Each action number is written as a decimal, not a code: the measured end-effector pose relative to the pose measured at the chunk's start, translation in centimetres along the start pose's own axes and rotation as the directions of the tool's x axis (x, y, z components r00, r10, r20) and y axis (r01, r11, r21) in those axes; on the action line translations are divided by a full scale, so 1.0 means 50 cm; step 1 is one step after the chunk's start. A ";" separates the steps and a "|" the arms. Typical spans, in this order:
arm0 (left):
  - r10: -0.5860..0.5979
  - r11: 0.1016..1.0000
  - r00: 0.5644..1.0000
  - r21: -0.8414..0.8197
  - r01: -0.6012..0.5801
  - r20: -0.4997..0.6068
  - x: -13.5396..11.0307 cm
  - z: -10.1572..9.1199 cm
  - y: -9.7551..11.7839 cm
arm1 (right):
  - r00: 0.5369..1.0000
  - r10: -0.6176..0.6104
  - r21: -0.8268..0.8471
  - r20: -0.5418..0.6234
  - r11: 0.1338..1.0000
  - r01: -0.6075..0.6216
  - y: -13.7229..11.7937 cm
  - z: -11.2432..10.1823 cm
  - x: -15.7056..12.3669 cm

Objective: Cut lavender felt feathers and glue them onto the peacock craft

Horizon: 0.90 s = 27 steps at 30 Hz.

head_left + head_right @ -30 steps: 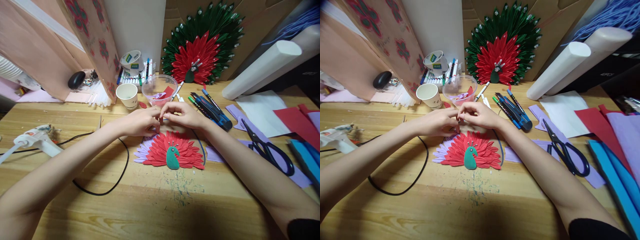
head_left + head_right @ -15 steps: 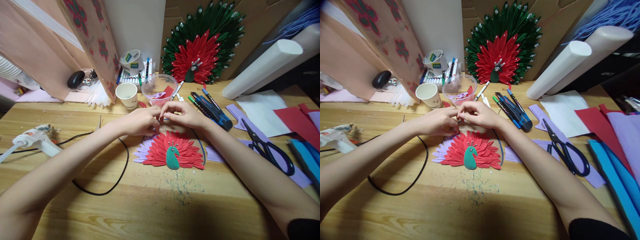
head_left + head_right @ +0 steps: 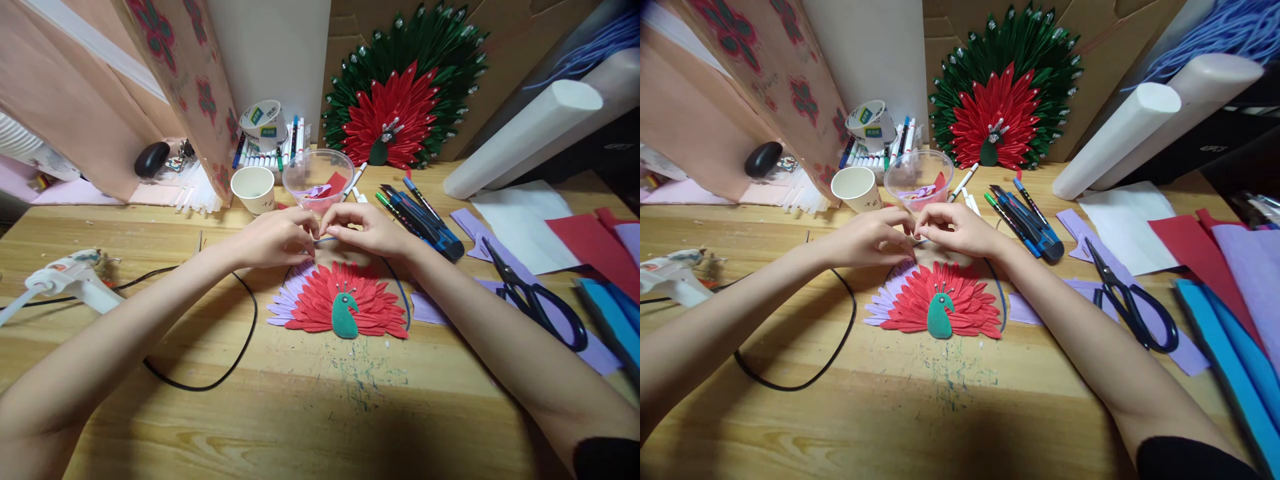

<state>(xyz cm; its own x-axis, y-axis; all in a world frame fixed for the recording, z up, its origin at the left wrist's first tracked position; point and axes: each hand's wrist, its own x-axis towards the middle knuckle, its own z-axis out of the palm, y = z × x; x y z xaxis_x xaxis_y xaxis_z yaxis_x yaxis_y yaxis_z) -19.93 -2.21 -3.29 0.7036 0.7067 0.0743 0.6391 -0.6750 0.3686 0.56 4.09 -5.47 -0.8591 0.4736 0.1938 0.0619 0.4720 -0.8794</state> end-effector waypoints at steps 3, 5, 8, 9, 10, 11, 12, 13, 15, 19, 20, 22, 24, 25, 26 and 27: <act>-0.088 0.996 0.993 -0.034 0.086 -0.074 -0.006 -0.002 -0.007 | 1.000 0.003 -0.007 0.007 1.000 -0.003 0.000 0.001 0.000; -0.141 0.989 0.987 -0.063 0.137 -0.072 -0.008 0.002 -0.009 | 1.000 0.011 0.007 0.011 1.000 -0.011 0.000 0.002 0.000; -0.168 0.980 0.985 -0.112 0.164 -0.029 -0.009 0.014 -0.010 | 1.000 0.021 0.023 0.015 1.000 -0.022 0.000 0.003 -0.001; -0.171 0.978 0.985 -0.128 0.166 -0.024 -0.008 0.019 -0.009 | 1.000 0.025 0.025 0.017 0.999 -0.025 0.001 0.003 -0.001; -0.175 0.975 0.984 -0.141 0.170 -0.025 -0.008 0.024 -0.009 | 0.999 0.029 0.027 0.020 0.999 -0.030 0.001 0.003 -0.001; -0.183 0.973 0.983 -0.148 0.177 -0.027 -0.007 0.028 -0.008 | 0.999 0.032 0.028 0.023 0.999 -0.033 0.001 0.003 -0.001; -0.194 0.971 0.981 -0.151 0.188 -0.030 -0.007 0.032 -0.007 | 0.999 0.035 0.029 0.025 0.999 -0.036 0.002 0.003 -0.001; -0.208 0.968 0.978 -0.150 0.201 -0.033 -0.006 0.035 -0.005 | 0.999 0.036 0.029 0.026 0.999 -0.037 0.002 0.003 -0.001; -0.237 0.962 0.971 -0.148 0.229 -0.040 -0.004 0.038 -0.003 | 0.999 0.037 0.030 0.029 0.999 -0.038 0.002 0.003 -0.001; -0.256 0.954 0.966 -0.169 0.247 -0.035 -0.002 0.040 -0.002 | 0.999 0.039 0.037 0.027 0.999 -0.040 0.001 0.004 0.000; -0.254 0.954 0.967 -0.173 0.245 -0.029 -0.002 0.040 -0.002 | 0.999 0.038 0.039 0.027 0.998 -0.039 0.001 0.004 0.000; -0.247 0.955 0.969 -0.175 0.240 -0.019 -0.003 0.040 -0.004 | 0.999 0.034 0.040 0.025 0.999 -0.035 0.002 0.004 -0.001; -0.246 0.955 0.969 -0.173 0.240 -0.014 -0.004 0.040 -0.005 | 0.999 0.031 0.035 0.024 0.999 -0.032 0.003 0.004 -0.001; -0.247 0.955 0.969 -0.170 0.241 -0.013 -0.004 0.040 -0.005 | 0.999 0.032 0.032 0.025 0.999 -0.033 0.003 0.003 -0.001; -0.248 0.956 0.969 -0.166 0.242 -0.013 -0.004 0.040 -0.005 | 0.999 0.033 0.028 0.026 0.999 -0.034 0.003 0.003 -0.001; -0.247 0.957 0.969 -0.160 0.242 -0.012 -0.004 0.040 -0.005 | 0.999 0.034 0.025 0.026 0.999 -0.035 0.003 0.003 -0.001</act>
<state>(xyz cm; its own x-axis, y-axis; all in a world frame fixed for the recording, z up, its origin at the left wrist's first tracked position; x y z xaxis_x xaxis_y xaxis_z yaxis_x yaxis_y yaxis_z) -19.61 -2.62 -5.26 0.5199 0.8542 -0.0078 0.7321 -0.4408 0.5193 0.52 4.02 -5.70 -0.8696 0.4698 0.1519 0.0793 0.4365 -0.8962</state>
